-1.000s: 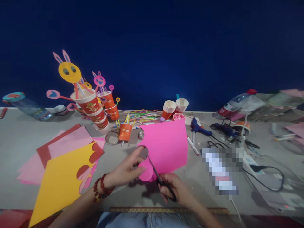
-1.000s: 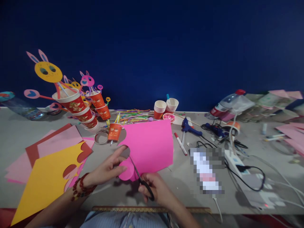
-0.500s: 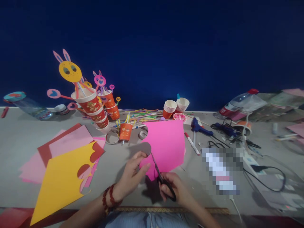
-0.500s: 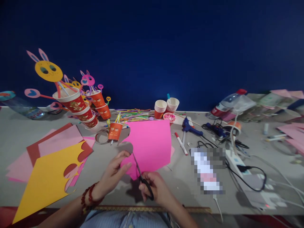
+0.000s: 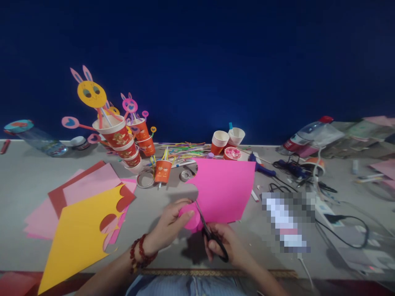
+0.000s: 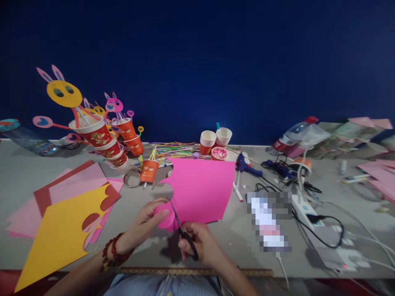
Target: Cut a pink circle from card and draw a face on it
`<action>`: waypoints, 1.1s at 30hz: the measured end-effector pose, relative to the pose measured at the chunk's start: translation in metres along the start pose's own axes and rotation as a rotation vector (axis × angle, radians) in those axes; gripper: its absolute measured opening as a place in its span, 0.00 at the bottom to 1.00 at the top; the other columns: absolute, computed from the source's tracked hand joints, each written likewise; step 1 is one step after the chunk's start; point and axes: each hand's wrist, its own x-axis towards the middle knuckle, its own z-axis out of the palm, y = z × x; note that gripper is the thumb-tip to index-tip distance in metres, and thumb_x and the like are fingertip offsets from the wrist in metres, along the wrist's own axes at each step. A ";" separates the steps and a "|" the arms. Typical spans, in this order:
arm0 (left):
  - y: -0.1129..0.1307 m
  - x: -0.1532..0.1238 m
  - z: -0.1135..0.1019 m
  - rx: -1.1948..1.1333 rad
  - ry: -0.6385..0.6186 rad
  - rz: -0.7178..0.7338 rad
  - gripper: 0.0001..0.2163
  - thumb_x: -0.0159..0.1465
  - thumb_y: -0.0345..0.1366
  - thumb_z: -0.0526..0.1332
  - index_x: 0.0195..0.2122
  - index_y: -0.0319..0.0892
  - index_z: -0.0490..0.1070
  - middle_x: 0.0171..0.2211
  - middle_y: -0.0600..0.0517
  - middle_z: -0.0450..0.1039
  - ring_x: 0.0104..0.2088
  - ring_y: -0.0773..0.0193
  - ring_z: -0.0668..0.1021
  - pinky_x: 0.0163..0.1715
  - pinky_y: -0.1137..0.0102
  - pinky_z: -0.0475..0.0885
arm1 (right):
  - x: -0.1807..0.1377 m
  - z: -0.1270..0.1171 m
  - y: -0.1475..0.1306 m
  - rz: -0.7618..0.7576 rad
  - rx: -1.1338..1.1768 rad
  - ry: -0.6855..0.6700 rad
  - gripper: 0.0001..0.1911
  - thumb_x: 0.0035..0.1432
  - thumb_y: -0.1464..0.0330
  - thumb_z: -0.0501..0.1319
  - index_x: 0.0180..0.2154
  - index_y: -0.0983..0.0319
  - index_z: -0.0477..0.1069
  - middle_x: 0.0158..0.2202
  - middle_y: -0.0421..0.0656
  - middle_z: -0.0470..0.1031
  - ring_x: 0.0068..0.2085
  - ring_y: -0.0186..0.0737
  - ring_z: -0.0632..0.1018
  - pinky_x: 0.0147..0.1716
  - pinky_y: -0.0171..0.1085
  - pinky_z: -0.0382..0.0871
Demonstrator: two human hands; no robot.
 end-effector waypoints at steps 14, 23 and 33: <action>-0.001 0.000 0.000 -0.048 -0.031 0.008 0.15 0.71 0.43 0.57 0.31 0.42 0.75 0.34 0.49 0.77 0.39 0.58 0.77 0.43 0.66 0.73 | -0.002 0.001 -0.004 -0.012 -0.025 0.010 0.34 0.49 0.34 0.62 0.26 0.59 0.61 0.19 0.36 0.67 0.19 0.33 0.68 0.22 0.33 0.60; -0.005 -0.001 0.000 -0.073 -0.033 0.007 0.14 0.71 0.42 0.57 0.30 0.42 0.74 0.33 0.49 0.75 0.38 0.59 0.75 0.41 0.67 0.73 | -0.003 0.000 -0.008 -0.009 -0.066 0.015 0.34 0.49 0.34 0.61 0.25 0.58 0.60 0.18 0.35 0.64 0.19 0.33 0.67 0.20 0.32 0.60; -0.001 0.000 0.000 -0.115 -0.031 -0.012 0.16 0.70 0.44 0.58 0.28 0.42 0.74 0.30 0.49 0.73 0.38 0.58 0.75 0.43 0.65 0.72 | -0.003 -0.001 -0.006 -0.018 -0.081 0.010 0.35 0.48 0.32 0.59 0.25 0.58 0.58 0.17 0.34 0.62 0.18 0.32 0.66 0.18 0.32 0.58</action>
